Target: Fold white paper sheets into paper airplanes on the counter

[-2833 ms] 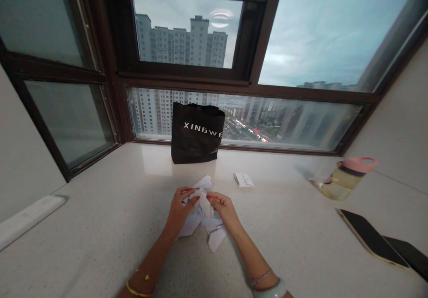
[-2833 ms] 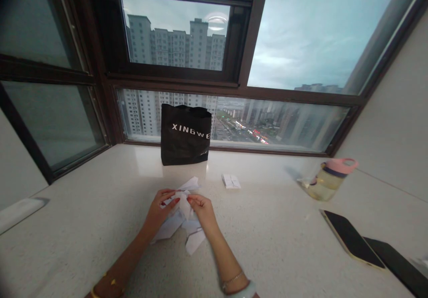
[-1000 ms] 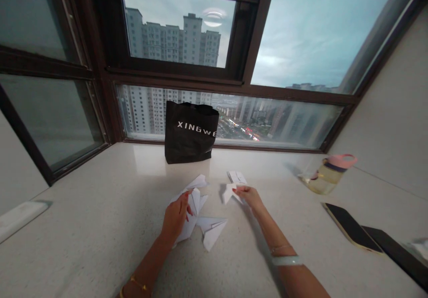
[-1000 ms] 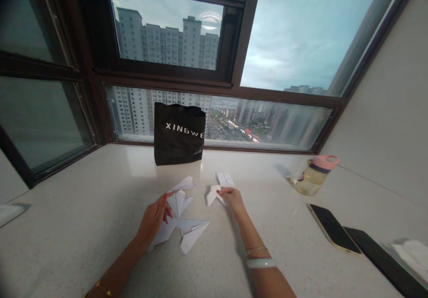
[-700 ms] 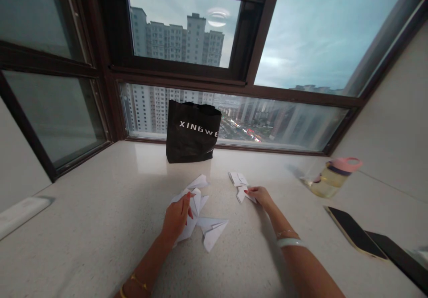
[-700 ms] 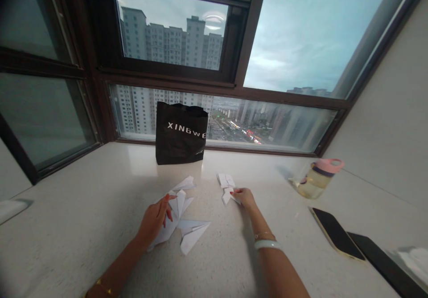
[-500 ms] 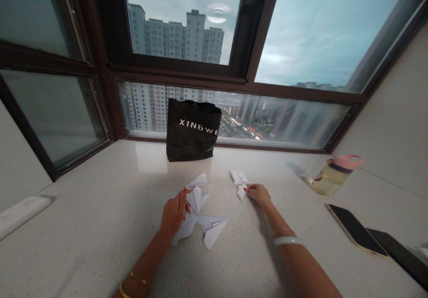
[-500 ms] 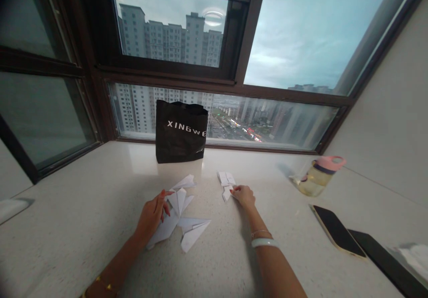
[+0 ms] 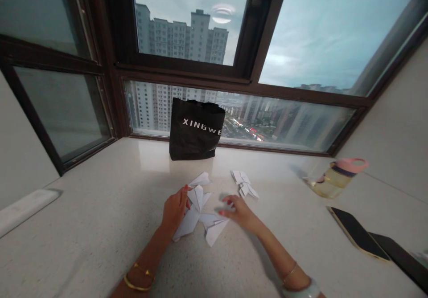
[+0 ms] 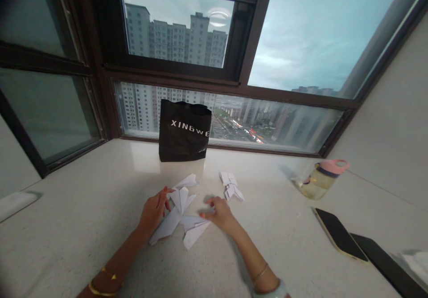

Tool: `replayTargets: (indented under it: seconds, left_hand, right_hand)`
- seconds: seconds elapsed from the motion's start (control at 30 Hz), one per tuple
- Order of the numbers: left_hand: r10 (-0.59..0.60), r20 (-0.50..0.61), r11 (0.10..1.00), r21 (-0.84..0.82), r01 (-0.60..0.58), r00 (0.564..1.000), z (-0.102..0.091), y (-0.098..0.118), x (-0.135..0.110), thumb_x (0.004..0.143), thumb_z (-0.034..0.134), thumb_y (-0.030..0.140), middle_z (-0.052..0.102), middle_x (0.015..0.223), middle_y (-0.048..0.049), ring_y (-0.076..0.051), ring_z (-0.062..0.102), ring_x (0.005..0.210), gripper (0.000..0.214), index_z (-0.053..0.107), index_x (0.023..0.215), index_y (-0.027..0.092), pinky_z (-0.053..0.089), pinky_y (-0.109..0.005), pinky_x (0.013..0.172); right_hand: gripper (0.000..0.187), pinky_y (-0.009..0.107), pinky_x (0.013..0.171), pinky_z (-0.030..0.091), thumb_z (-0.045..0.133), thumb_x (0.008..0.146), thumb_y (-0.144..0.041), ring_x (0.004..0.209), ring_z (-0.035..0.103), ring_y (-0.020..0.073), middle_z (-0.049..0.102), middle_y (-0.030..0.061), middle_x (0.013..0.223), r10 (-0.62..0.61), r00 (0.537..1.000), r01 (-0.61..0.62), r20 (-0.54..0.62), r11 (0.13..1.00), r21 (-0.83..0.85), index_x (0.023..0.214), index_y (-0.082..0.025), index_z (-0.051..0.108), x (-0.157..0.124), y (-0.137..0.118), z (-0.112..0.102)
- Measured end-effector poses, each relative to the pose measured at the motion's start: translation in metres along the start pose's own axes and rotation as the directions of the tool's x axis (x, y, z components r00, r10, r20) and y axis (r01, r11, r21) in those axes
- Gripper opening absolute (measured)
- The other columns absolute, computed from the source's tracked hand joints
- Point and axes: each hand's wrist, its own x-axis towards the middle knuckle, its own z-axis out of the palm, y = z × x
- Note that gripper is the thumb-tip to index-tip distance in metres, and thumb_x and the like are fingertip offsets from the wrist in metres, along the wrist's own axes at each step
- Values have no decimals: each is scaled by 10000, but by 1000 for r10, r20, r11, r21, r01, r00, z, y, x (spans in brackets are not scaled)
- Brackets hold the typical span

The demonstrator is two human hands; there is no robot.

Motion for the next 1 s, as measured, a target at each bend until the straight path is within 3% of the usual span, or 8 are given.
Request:
replayTargets:
  seconds: [0.1,0.3,0.47,0.53,0.63,0.77,0.9,1.0]
  left_hand:
    - [-27,-8,998,50,28,1000,-1,-2,1,844,225,472,528,475,30,-132,511,451,472,617,869,211,339,-233,515]
    - [-71,-13,947,-316,63,997,3,-10,11,787,318,558,546,581,-2,-125,522,536,476,593,777,170,350,-219,488]
    - [-319,288,538,-729,423,903,6,-8,19,761,328,633,621,705,-58,-142,581,545,571,543,912,127,422,-237,455]
    - [-294,377,375,-800,469,878,3,-6,16,759,420,586,643,771,-71,-158,613,616,518,550,960,127,470,-256,520]
    - [-276,299,298,-877,377,913,-1,-6,13,669,667,325,651,804,-40,-132,609,637,408,561,1024,154,475,-220,557]
    - [-388,61,376,-900,218,919,-2,-12,15,609,697,167,628,719,6,-93,570,557,536,515,1113,178,439,-183,507]
    - [-401,-45,445,-883,151,915,-1,-16,18,622,665,150,610,709,25,-85,566,552,600,445,1177,210,436,-178,513]
    - [-416,-95,451,-885,115,904,-3,-17,19,617,651,107,618,766,11,-96,589,620,645,403,1200,231,460,-193,574]
  right_hand:
    - [334,272,633,347,783,384,-340,753,492,188,578,20,747,13,993,-10,115,1000,-26,644,-205,623,-9,-24,14]
    - [312,226,477,256,699,538,-437,467,359,84,442,-66,503,40,983,-138,177,802,581,605,-190,520,15,-58,-6]
    - [101,297,697,362,653,635,-269,784,501,180,574,10,767,-95,954,214,-283,880,425,689,-211,590,25,-93,2]
    - [86,361,846,324,594,659,-150,969,473,214,588,29,929,-254,920,343,-298,889,302,685,-228,618,24,-99,13]
    - [283,386,926,287,451,698,-61,1079,438,203,560,33,1081,-358,900,420,-250,867,269,792,-249,641,27,-95,32]
    - [312,377,847,364,432,763,-201,1002,492,231,569,113,1031,-29,948,107,-318,967,231,1048,-174,555,38,-81,56]
    - [504,364,765,380,705,542,-301,892,524,267,606,69,816,185,970,-175,-159,982,71,1006,-176,551,46,-77,75]
    - [581,285,613,395,735,458,-229,656,535,182,558,-30,630,263,964,-238,-31,912,335,1000,-200,528,48,-79,79]
